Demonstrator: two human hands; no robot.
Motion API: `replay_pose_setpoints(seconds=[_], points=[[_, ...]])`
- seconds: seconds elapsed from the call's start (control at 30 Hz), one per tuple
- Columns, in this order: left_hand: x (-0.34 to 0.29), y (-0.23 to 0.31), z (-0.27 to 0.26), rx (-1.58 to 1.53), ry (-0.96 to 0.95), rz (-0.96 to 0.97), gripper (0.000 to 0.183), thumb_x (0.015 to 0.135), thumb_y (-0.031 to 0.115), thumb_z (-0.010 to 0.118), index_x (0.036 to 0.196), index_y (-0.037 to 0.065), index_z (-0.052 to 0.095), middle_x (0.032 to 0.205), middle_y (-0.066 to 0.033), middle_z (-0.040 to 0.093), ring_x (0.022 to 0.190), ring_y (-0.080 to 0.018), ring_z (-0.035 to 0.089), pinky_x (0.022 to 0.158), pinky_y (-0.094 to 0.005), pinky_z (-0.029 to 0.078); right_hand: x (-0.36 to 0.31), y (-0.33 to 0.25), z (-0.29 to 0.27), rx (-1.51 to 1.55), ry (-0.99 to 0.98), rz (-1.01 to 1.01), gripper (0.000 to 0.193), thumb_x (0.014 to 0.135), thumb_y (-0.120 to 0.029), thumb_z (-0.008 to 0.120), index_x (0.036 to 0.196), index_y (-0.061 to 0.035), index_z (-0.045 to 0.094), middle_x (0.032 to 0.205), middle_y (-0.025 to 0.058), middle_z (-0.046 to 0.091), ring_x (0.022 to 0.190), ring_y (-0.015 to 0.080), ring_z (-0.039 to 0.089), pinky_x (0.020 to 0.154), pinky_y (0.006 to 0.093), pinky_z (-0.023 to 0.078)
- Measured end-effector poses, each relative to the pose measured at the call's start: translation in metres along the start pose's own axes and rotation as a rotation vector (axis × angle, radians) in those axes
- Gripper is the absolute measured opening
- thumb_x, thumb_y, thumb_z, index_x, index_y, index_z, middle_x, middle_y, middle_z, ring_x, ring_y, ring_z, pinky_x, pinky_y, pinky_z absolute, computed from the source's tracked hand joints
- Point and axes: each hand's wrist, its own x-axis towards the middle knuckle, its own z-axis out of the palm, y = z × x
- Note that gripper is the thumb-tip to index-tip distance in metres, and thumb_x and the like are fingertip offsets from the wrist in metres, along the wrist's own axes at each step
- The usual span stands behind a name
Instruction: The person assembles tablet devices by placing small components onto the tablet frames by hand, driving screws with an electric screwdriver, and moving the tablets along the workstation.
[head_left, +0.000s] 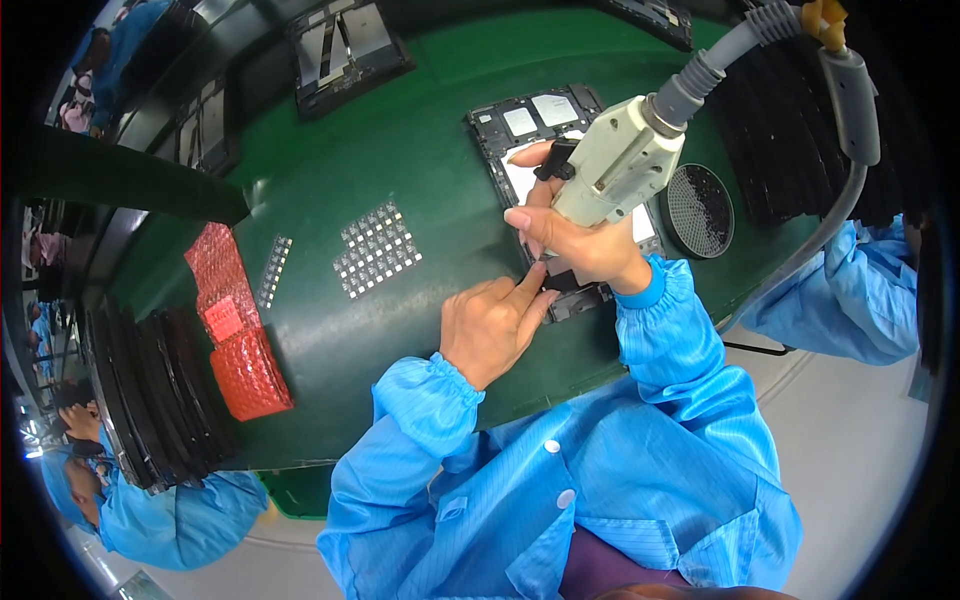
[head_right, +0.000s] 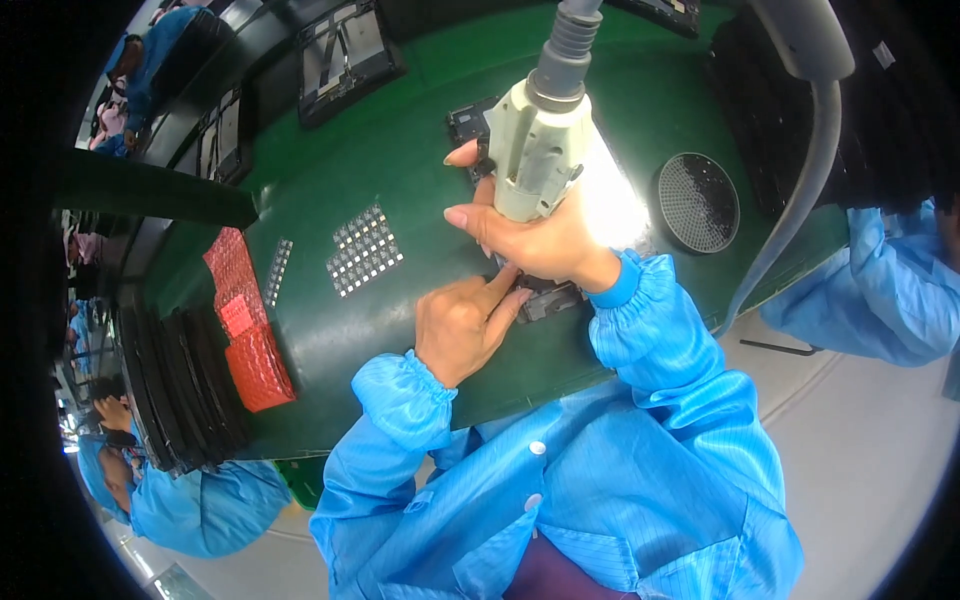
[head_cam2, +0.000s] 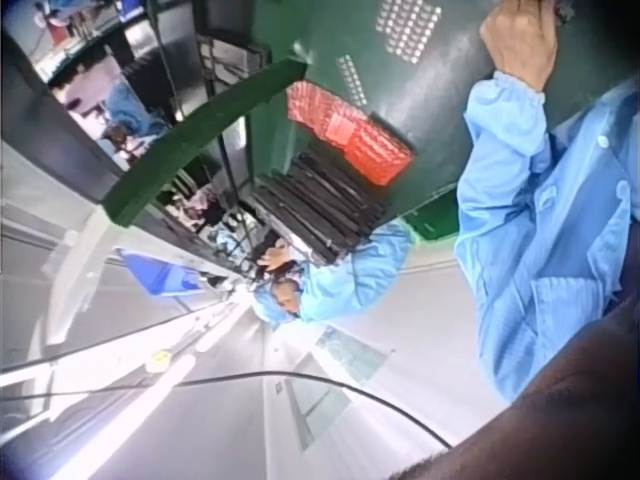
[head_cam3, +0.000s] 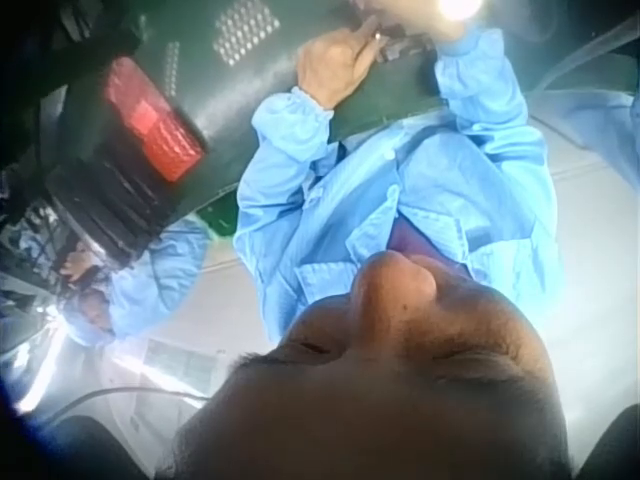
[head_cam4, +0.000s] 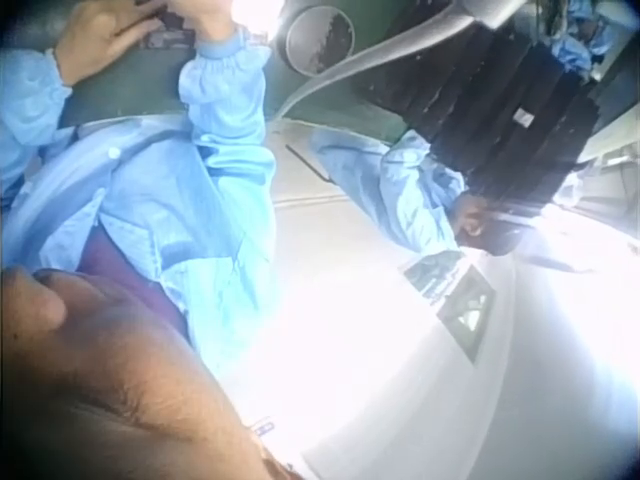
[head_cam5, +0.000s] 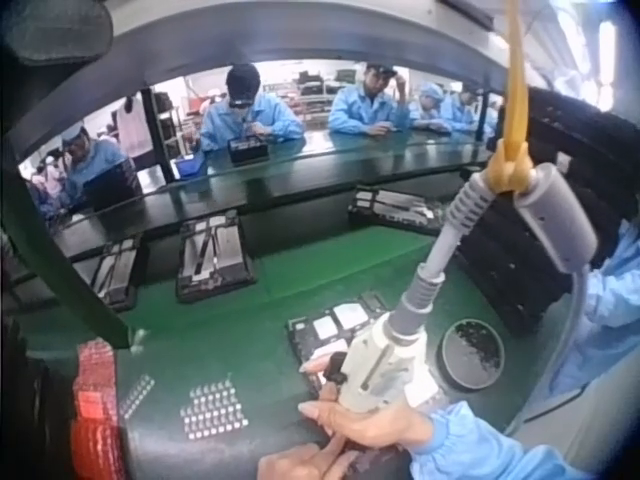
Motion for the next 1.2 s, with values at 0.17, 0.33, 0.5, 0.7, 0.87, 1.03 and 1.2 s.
replay_pose_setpoints(seconds=[0.17, 0.33, 0.5, 0.7, 0.87, 1.03, 1.2], points=[[0.000, -0.001, -0.001, -0.008, -0.009, -0.016, 0.025, 0.078, 0.025, 0.064, 0.095, 0.008, 0.067, 0.059, -0.0071, 0.056, 0.053, -0.0240, 0.057, 0.047, -0.0364, 0.045, 0.001, -0.002, -0.001, -0.067, -0.045, 0.045, 0.040, 0.076, 0.003, 0.064, 0.110, 0.0024, 0.045, 0.057, 0.0017, 0.052, 0.050, 0.0090, 0.052, 0.047, 0.0230, 0.043], [-0.001, -0.006, -0.001, -0.050, -0.053, -0.021, 0.023, 0.080, 0.028, 0.061, 0.093, 0.010, 0.067, 0.059, -0.0069, 0.056, 0.053, -0.0250, 0.056, 0.049, -0.0387, 0.044, -0.006, -0.003, 0.006, -0.204, -0.109, 0.063, 0.034, 0.075, 0.004, 0.064, 0.105, 0.0003, 0.047, 0.061, 0.0019, 0.053, 0.052, 0.0086, 0.051, 0.047, 0.0233, 0.042], [0.000, -0.008, -0.002, -0.138, -0.122, -0.086, 0.023, 0.081, 0.030, 0.059, 0.091, 0.012, 0.067, 0.059, -0.0087, 0.058, 0.054, -0.0280, 0.057, 0.049, -0.0409, 0.044, -0.008, 0.002, 0.006, -0.318, -0.160, -0.057, 0.033, 0.074, 0.005, 0.063, 0.103, -0.0001, 0.048, 0.062, 0.0011, 0.052, 0.054, 0.0078, 0.049, 0.048, 0.0235, 0.041], [0.003, -0.007, -0.003, -0.117, -0.115, -0.081, 0.024, 0.080, 0.030, 0.060, 0.093, 0.011, 0.068, 0.060, -0.0102, 0.059, 0.053, -0.0289, 0.057, 0.048, -0.0410, 0.043, -0.003, -0.004, 0.005, -0.188, -0.104, 0.087, 0.036, 0.074, 0.004, 0.064, 0.107, 0.0016, 0.050, 0.060, 0.0012, 0.052, 0.052, 0.0077, 0.050, 0.049, 0.0230, 0.041], [0.001, 0.000, -0.001, -0.006, -0.031, -0.042, 0.026, 0.077, 0.028, 0.065, 0.096, 0.010, 0.068, 0.057, -0.0096, 0.056, 0.050, -0.0267, 0.056, 0.046, -0.0382, 0.042, 0.002, -0.033, -0.029, -0.088, 0.201, -0.159, 0.045, 0.072, 0.001, 0.067, 0.114, 0.0033, 0.050, 0.061, 0.0022, 0.056, 0.049, 0.0079, 0.052, 0.045, 0.0217, 0.041], [0.000, -0.001, 0.008, 0.016, 0.070, 0.039, 0.028, 0.072, 0.019, 0.071, 0.097, 0.007, 0.068, 0.049, -0.0063, 0.046, 0.043, -0.0212, 0.048, 0.042, -0.0343, 0.037, -0.007, -0.049, -0.118, -0.041, 0.370, -0.323, 0.032, 0.073, -0.001, 0.065, 0.101, 0.0061, 0.050, 0.056, 0.0057, 0.052, 0.044, 0.0135, 0.050, 0.045, 0.0274, 0.044], [-0.001, 0.001, 0.009, 0.047, 0.006, 0.035, 0.029, 0.069, 0.017, 0.073, 0.096, 0.007, 0.068, 0.050, -0.0036, 0.046, 0.044, -0.0194, 0.047, 0.041, -0.0329, 0.037, -0.017, -0.033, -0.159, -0.065, 0.542, -0.289, 0.031, 0.072, 0.003, 0.066, 0.099, 0.0050, 0.052, 0.057, 0.0053, 0.054, 0.045, 0.0129, 0.051, 0.044, 0.0255, 0.042]])
